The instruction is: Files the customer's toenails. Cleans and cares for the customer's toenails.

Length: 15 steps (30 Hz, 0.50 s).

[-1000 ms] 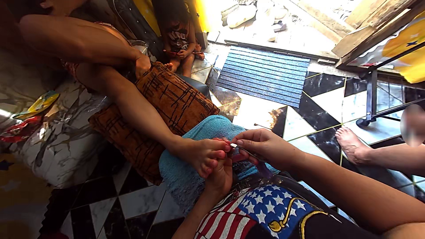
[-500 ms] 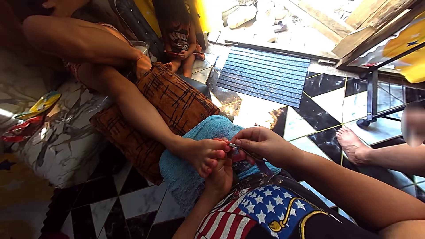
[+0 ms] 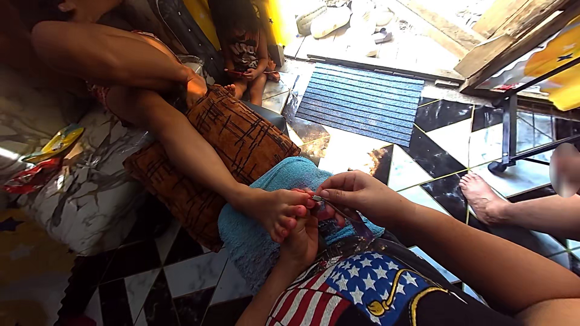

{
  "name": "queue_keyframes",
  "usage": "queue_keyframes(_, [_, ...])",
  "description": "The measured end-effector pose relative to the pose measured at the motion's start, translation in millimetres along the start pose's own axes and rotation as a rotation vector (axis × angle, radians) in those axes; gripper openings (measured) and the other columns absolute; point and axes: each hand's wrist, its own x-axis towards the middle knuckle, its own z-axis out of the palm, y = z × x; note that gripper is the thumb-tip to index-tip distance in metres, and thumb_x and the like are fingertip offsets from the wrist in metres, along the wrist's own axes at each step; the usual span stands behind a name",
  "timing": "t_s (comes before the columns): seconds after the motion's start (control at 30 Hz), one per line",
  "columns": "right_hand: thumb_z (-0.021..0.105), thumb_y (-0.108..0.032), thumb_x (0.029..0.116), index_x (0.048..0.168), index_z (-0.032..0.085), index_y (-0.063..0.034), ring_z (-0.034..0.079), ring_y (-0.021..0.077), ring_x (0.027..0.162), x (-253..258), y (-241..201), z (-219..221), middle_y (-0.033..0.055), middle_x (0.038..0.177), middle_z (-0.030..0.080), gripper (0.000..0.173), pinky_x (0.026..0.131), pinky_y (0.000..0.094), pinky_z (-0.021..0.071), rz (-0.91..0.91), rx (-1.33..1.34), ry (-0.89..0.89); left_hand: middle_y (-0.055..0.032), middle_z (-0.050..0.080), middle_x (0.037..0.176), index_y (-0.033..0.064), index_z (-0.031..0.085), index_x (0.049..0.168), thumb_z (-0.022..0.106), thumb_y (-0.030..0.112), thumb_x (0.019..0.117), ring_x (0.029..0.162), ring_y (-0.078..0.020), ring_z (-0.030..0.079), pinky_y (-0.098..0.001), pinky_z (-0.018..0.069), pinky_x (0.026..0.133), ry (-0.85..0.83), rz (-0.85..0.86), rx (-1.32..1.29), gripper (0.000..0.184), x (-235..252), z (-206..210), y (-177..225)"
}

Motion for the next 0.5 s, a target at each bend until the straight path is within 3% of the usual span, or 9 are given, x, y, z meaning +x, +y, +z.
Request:
queue_keyframes(0.2, [0.052,-0.014,0.107,0.111,0.068,-0.0009,0.056,0.0016,0.054,1.0,3.9,-1.3,-0.0021,0.071,0.062,0.021,0.052,0.0147,0.0481,0.006,0.033,-0.003,-0.0109,0.072,0.097,0.0007,0.071,0.098,0.062,-0.005,0.0939,0.094,-0.018,0.072,-0.0312,0.0586,0.089,-0.015,0.001,0.014,0.011,0.7,-0.9,0.6])
queue_keyframes(0.37, [0.052,-0.012,0.1071,0.112,0.071,-0.0006,0.065,0.0041,0.057,1.8,3.9,-9.2,0.0024,0.076,0.072,0.023,0.053,0.0167,0.0551,-0.013,0.069,-0.09,-0.011,0.072,0.096,0.0008,0.071,0.097,0.065,-0.002,0.094,0.093,-0.0181,0.072,-0.0316,0.0588,0.089,-0.028,-0.008,0.0,0.007,-0.5,-1.4,1.2])
queue_keyframes(0.5, [0.053,-0.011,0.1067,0.112,0.072,-0.0005,0.066,0.0042,0.057,1.7,-1.2,-13.9,0.0041,0.078,0.074,0.023,0.051,0.0163,0.0539,-0.037,-0.002,-0.14,-0.0112,0.072,0.094,0.0004,0.071,0.094,0.064,-0.003,0.0936,0.092,-0.0187,0.072,-0.0324,0.059,0.089,-0.017,-0.021,-0.016,0.007,-1.7,-1.5,1.9])
